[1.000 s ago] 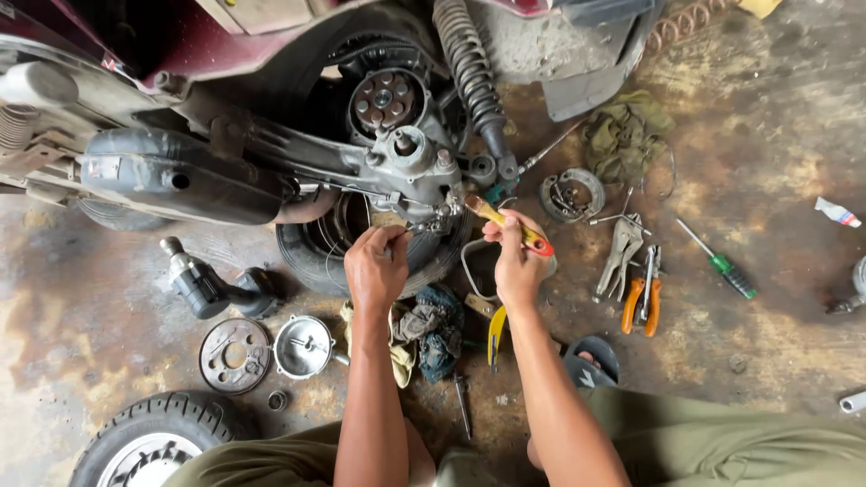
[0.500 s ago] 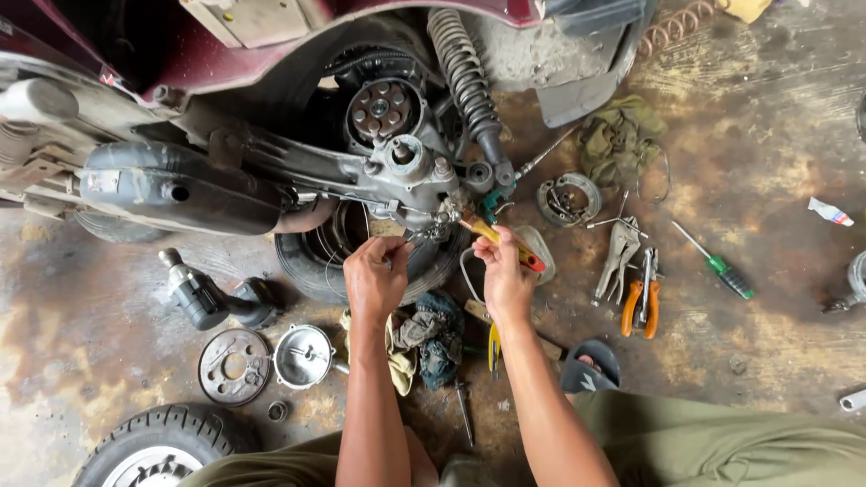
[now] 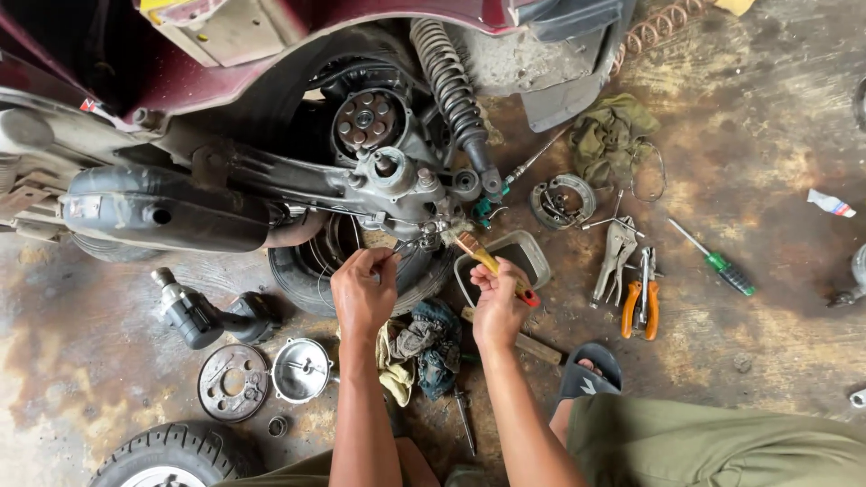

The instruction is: Cleaning the engine and rear axle area of a scooter using a brush, a pick tool, and a cloth

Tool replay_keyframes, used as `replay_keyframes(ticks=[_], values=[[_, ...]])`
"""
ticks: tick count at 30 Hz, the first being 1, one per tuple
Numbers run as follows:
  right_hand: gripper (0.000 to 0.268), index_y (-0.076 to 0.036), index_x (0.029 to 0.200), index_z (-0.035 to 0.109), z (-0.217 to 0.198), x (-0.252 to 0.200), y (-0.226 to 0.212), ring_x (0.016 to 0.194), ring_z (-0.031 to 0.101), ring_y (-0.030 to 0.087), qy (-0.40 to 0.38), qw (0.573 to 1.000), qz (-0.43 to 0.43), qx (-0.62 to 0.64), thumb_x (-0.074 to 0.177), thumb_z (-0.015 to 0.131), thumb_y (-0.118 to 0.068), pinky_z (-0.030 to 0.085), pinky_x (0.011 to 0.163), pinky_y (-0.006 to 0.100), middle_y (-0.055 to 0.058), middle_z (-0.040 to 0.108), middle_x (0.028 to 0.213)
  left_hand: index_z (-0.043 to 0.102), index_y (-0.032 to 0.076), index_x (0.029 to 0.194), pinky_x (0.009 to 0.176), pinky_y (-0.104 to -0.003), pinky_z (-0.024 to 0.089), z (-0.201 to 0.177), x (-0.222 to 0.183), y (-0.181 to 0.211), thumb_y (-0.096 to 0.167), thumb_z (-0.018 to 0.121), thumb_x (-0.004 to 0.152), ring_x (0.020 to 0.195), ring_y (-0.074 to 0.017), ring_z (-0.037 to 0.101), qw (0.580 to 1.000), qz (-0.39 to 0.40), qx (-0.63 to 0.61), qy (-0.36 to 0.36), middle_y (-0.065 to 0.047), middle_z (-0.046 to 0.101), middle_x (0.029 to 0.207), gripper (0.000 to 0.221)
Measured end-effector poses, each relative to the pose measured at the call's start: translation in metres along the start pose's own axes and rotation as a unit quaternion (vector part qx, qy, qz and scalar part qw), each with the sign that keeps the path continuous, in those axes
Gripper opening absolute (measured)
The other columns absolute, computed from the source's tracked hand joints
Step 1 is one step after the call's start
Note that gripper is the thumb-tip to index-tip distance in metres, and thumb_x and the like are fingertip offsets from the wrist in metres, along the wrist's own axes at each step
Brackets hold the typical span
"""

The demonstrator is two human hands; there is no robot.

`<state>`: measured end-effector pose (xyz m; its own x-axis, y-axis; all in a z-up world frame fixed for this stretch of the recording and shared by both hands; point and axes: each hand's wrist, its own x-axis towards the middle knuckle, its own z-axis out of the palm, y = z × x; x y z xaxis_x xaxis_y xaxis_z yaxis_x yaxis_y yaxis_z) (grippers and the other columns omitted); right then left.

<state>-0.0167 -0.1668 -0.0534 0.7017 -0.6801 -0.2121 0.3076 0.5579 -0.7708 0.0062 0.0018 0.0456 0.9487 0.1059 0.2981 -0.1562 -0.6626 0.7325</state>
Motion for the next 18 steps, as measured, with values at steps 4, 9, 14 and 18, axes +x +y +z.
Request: replay_keyframes(ticks=[4, 9, 14, 18], values=[[0.014, 0.002, 0.102, 0.068, 0.019, -0.003, -0.028, 0.070, 0.076, 0.027, -0.024, 0.998, -0.049, -0.037, 0.099, 0.059, -0.008, 0.064, 0.065, 0.032, 0.024, 0.073, 0.077, 0.078, 0.004, 0.087, 0.066, -0.031, 0.056, 0.000, 0.001, 0.010, 0.004, 0.078, 0.086, 0.063, -0.0207, 0.069, 1.000, -0.005, 0.007, -0.014, -0.009, 0.072, 0.071, 0.001], [0.008, 0.001, 0.093, 0.070, 0.031, -0.011, -0.051, 0.060, 0.072, 0.023, -0.053, 0.969, -0.082, -0.228, 0.094, 0.062, -0.002, 0.063, 0.055, 0.031, 0.021, 0.072, 0.069, 0.077, 0.007, 0.084, 0.064, -0.031, 0.056, 0.002, 0.001, 0.008, 0.008, 0.082, 0.084, 0.062, -0.0214, 0.068, 1.000, 0.014, 0.018, -0.015, -0.008, 0.070, 0.068, 0.005], [0.011, 0.001, 0.090, 0.070, 0.033, -0.005, -0.057, 0.054, 0.067, 0.020, -0.001, 0.985, -0.038, -0.168, 0.089, 0.059, 0.001, 0.060, 0.051, 0.029, 0.020, 0.068, 0.062, 0.076, 0.006, 0.082, 0.063, -0.032, 0.055, 0.002, 0.003, 0.014, 0.008, 0.081, 0.084, 0.061, -0.0225, 0.068, 0.999, 0.027, 0.035, -0.013, -0.008, 0.069, 0.066, 0.005], [0.011, 0.001, 0.092, 0.070, 0.037, 0.000, -0.066, 0.060, 0.070, 0.020, -0.039, 0.971, -0.060, -0.227, 0.093, 0.062, -0.006, 0.062, 0.056, 0.031, 0.021, 0.070, 0.067, 0.075, 0.005, 0.082, 0.064, -0.033, 0.056, 0.002, 0.003, 0.017, 0.006, 0.080, 0.083, 0.061, -0.0233, 0.068, 0.999, 0.030, 0.022, -0.011, -0.009, 0.069, 0.067, 0.005]])
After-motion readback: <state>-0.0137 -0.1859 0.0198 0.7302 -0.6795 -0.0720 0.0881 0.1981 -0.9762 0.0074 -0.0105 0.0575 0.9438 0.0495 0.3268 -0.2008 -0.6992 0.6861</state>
